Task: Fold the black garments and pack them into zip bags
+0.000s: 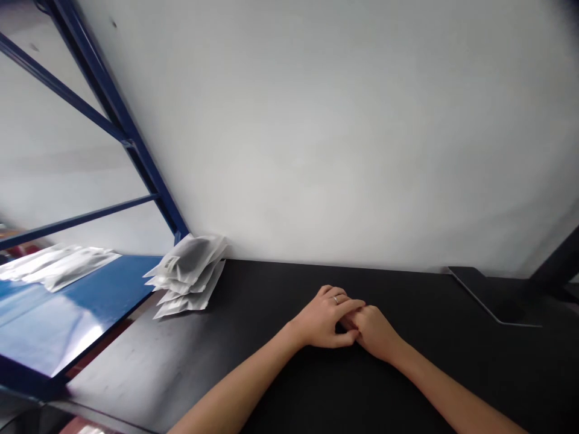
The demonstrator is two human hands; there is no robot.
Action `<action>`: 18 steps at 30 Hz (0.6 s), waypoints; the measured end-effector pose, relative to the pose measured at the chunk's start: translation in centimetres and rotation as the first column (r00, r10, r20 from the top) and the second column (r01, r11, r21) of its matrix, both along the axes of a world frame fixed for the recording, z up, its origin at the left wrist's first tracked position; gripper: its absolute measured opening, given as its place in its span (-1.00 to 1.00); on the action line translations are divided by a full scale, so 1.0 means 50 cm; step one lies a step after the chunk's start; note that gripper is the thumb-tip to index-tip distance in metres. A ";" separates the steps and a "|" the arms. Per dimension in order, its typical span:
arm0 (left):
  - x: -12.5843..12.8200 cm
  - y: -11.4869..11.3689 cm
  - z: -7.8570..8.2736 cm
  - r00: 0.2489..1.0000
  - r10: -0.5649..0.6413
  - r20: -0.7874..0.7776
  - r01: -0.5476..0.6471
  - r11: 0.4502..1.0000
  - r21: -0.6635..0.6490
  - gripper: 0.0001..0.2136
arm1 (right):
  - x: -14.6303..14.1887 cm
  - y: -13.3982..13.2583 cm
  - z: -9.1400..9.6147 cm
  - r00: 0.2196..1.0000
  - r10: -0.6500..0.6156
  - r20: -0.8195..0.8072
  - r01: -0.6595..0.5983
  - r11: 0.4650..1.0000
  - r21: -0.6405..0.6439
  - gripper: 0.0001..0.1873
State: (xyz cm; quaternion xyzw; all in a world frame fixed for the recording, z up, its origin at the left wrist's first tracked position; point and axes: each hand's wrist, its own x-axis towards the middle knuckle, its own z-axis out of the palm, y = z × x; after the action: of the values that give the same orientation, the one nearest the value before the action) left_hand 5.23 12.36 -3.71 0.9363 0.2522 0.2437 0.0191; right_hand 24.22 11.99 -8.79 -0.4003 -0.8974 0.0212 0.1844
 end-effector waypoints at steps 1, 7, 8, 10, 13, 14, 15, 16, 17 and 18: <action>-0.015 0.002 0.011 0.999 0.032 -0.007 -0.032 0.999 0.016 -0.53 | -0.001 -0.001 0.001 1.000 -0.004 -0.016 0.005 1.000 0.019 -0.80; -0.216 0.029 0.081 0.905 0.425 0.021 -0.423 0.894 0.145 -0.67 | -0.006 -0.006 0.009 0.997 0.009 -0.082 0.001 0.993 0.121 -0.63; -0.264 0.030 0.092 0.866 0.500 0.028 -0.497 0.852 0.162 -0.67 | -0.007 -0.007 0.010 0.996 0.014 -0.089 -0.003 0.991 0.131 -0.62; -0.360 0.025 0.108 0.769 0.637 0.051 -0.633 0.750 0.193 -0.66 | -0.008 -0.007 0.011 0.995 0.022 -0.100 -0.007 0.989 0.148 -0.60; -0.484 0.001 0.115 0.612 0.787 0.083 -0.781 0.584 0.223 -0.59 | -0.010 -0.006 0.012 0.994 0.023 -0.106 -0.006 0.987 0.163 -0.60; -0.516 -0.007 0.112 0.564 0.821 0.091 -0.814 0.534 0.227 -0.56 | -0.010 -0.006 0.012 0.994 0.023 -0.106 -0.005 0.986 0.165 -0.60; -0.542 -0.015 0.106 0.521 0.849 0.093 -0.841 0.491 0.228 -0.53 | -0.011 -0.006 0.012 0.994 0.021 -0.105 -0.003 0.986 0.167 -0.61; -0.564 -0.020 0.099 0.489 0.868 0.088 -0.858 0.460 0.227 -0.50 | -0.011 -0.006 0.012 0.995 0.019 -0.103 -0.001 0.986 0.167 -0.62; -0.581 -0.024 0.089 0.465 0.882 0.080 -0.870 0.438 0.224 -0.48 | -0.012 -0.006 0.012 0.995 0.015 -0.101 0.002 0.986 0.167 -0.62; -0.593 -0.025 0.080 0.449 0.891 0.071 -0.878 0.425 0.222 -0.48 | -0.012 -0.006 0.012 0.995 0.010 -0.098 0.006 0.986 0.168 -0.62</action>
State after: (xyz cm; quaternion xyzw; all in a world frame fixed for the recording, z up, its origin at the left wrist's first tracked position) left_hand -24.42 11.13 0.29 0.6668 0.6763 0.2173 -0.2252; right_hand 23.61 11.71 -8.20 -0.3810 -0.8861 -0.0344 0.2616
